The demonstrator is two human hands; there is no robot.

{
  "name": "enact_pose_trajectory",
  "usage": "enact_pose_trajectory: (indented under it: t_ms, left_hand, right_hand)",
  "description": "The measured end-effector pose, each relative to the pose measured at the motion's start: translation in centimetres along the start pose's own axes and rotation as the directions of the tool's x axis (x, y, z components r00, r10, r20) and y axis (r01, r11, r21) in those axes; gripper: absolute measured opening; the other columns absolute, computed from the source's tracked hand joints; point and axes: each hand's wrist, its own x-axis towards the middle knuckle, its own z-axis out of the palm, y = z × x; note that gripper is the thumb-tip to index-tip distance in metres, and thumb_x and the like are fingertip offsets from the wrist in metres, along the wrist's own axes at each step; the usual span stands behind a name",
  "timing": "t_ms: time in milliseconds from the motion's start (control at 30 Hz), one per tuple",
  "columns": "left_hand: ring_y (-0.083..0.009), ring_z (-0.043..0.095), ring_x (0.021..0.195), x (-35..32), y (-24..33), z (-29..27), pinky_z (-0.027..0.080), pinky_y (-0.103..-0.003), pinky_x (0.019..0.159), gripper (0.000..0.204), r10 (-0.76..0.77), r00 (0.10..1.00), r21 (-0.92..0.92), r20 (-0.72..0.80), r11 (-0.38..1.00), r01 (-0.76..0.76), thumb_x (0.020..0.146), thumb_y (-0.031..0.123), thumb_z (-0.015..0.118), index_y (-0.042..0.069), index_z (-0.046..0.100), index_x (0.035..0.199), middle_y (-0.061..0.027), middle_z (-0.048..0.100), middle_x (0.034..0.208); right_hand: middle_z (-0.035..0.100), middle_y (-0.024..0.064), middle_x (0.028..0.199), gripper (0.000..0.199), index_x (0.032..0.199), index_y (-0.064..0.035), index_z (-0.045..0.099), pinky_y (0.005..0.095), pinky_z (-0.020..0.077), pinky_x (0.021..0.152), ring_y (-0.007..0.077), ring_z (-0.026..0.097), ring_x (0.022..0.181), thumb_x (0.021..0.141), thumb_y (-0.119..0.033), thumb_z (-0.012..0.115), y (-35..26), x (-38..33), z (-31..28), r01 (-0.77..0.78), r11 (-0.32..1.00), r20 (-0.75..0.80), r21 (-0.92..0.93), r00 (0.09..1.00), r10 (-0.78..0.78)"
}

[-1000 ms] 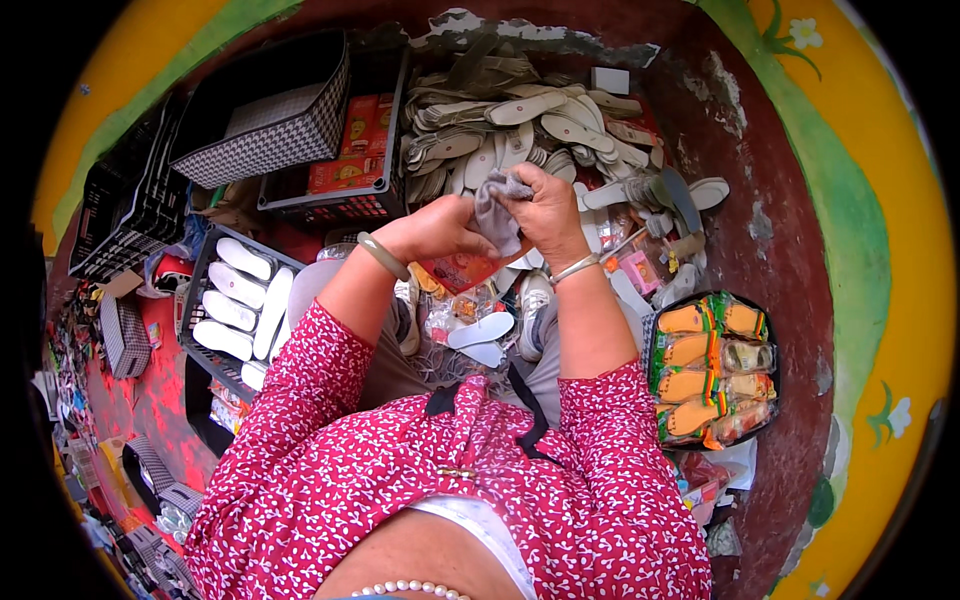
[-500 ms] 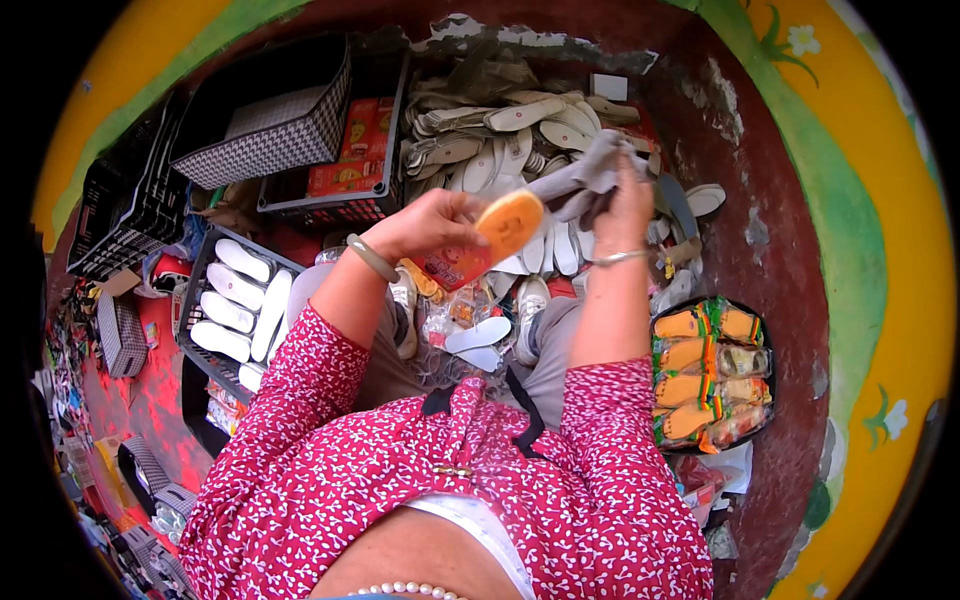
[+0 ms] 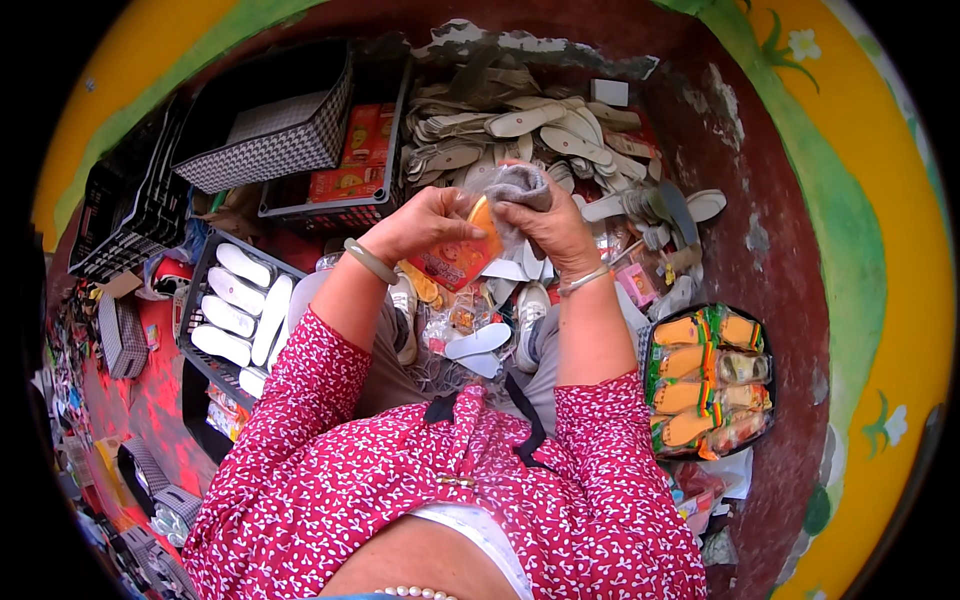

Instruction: The person wipes various packaged items, including what appears to be insoles or small tools in plastic packaging, with a cloth by hand before placing them into a basket.

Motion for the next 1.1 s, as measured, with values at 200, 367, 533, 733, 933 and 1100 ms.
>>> enact_pose_trajectory:
  t_ms: [200,367,533,733,933,1100]
  left_hand:
    - [-0.0068,0.057,0.073,0.5,-1.1,0.8,0.047,-0.023,0.064,0.023,-0.021,0.999,0.138,-0.033,0.990,0.025,0.080,0.009,0.069,-0.003,0.059,0.097,-0.0033,0.065,0.082]
    - [-0.0073,0.058,0.070,0.6,-0.7,1.3,0.047,-0.024,0.060,0.024,-0.033,0.998,0.196,-0.049,0.980,0.042,0.080,0.013,0.071,-0.003,0.059,0.093,-0.0040,0.065,0.079]
    - [-0.0072,0.057,0.064,0.4,-0.2,1.9,0.047,-0.023,0.056,0.021,-0.019,0.999,0.093,-0.042,0.995,0.023,0.081,0.014,0.069,-0.001,0.061,0.094,-0.0028,0.064,0.075]
    - [-0.0085,0.059,0.069,0.5,-0.5,2.0,0.049,-0.025,0.059,0.022,-0.022,0.997,0.074,-0.069,0.997,0.028,0.081,0.014,0.069,-0.001,0.062,0.096,-0.0038,0.065,0.079]
    - [-0.0144,0.064,0.079,-0.7,1.4,-0.6,0.052,-0.027,0.074,0.022,0.005,0.977,-0.379,-0.214,0.921,-0.087,0.081,0.004,0.064,-0.003,0.062,0.102,-0.0085,0.067,0.091]
    - [-0.0154,0.065,0.081,-0.6,2.0,-0.8,0.053,-0.029,0.077,0.028,0.030,0.972,-0.521,-0.234,0.840,-0.151,0.082,0.003,0.061,-0.005,0.057,0.109,-0.0109,0.066,0.096]
  right_hand:
    - [0.064,0.0016,0.081,0.021,0.091,-0.0006,0.063,0.0217,0.0455,0.065,0.0074,0.056,0.071,0.080,-0.016,0.071,1.9,0.2,0.4,0.011,0.982,-0.226,-0.189,0.973,-0.054]
    - [0.063,0.0022,0.078,0.028,0.091,0.0019,0.064,0.0236,0.0439,0.062,0.0088,0.054,0.069,0.082,-0.025,0.069,2.2,0.0,1.5,0.086,0.980,-0.424,-0.179,0.892,-0.156]
    - [0.062,0.0024,0.078,0.029,0.090,0.0019,0.064,0.0247,0.0435,0.064,0.0096,0.053,0.070,0.084,-0.027,0.068,3.3,0.7,0.6,0.081,0.978,-0.537,-0.194,0.825,-0.175]
    - [0.062,0.0043,0.081,0.026,0.088,-0.0020,0.063,0.0255,0.0449,0.064,0.0128,0.055,0.068,0.083,-0.028,0.068,2.6,1.6,0.3,0.135,0.991,-0.726,-0.023,0.679,-0.110]
    - [0.063,0.0121,0.101,0.043,0.110,-0.0018,0.057,0.0419,0.0508,0.080,0.0261,0.062,0.089,0.087,-0.038,0.060,0.2,1.2,-9.4,0.241,0.874,-0.492,0.423,0.870,-0.002]
    - [0.048,0.0142,0.129,0.064,0.134,-0.0016,0.039,0.0437,0.0346,0.103,0.0284,0.048,0.117,0.092,-0.049,0.043,-0.9,0.4,-4.6,0.030,0.819,0.047,0.573,0.996,-0.070]
